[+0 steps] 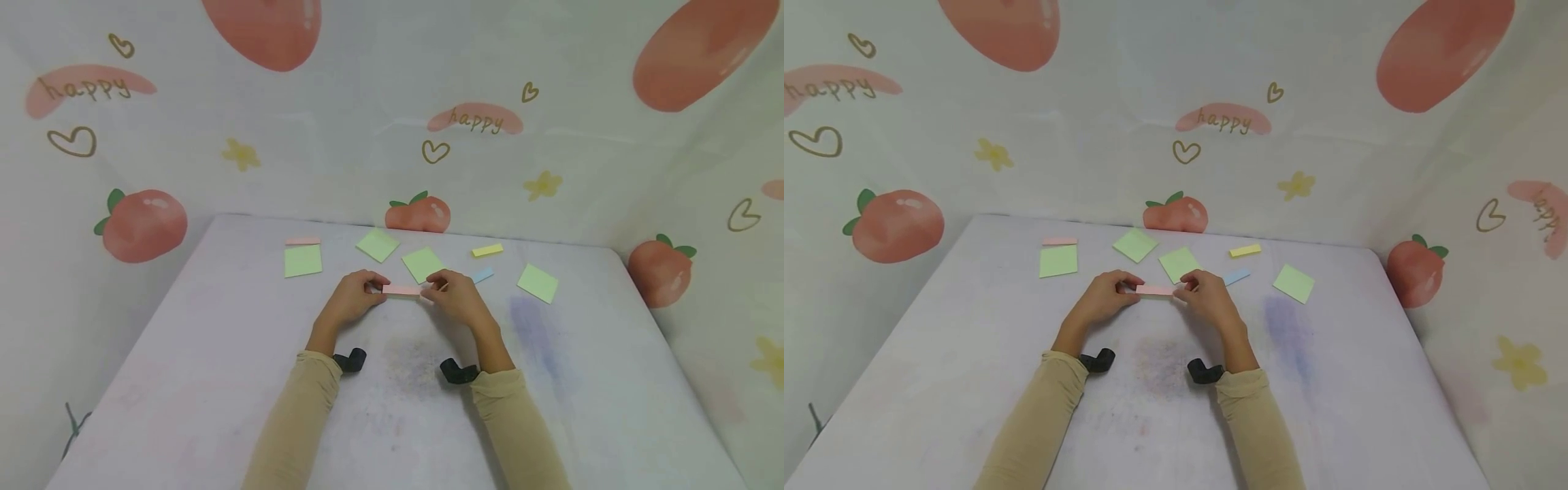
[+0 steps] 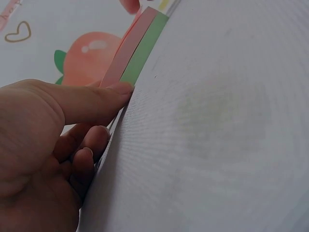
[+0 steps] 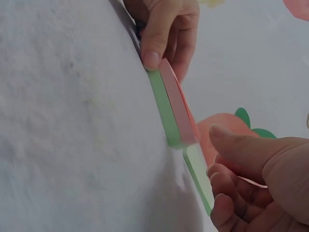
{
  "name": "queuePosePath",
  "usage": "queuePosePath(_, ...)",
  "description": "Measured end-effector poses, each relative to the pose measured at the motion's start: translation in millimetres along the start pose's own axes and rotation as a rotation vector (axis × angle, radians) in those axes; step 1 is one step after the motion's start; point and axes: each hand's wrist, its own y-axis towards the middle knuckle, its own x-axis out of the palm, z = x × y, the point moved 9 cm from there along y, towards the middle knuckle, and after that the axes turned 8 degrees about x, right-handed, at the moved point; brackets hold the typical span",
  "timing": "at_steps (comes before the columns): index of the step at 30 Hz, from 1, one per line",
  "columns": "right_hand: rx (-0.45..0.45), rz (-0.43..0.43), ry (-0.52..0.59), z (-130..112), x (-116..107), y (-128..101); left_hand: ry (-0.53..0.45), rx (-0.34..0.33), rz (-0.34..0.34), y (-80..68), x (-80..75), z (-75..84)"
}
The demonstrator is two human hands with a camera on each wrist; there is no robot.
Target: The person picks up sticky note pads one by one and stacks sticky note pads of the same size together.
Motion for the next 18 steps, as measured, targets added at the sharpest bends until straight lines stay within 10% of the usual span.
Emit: queuePosePath(18,0.000,0.099,0.019,43.1,-56.9,4.7,-0.005,-0.022,0.008,-0.4,-0.4,-1.0)
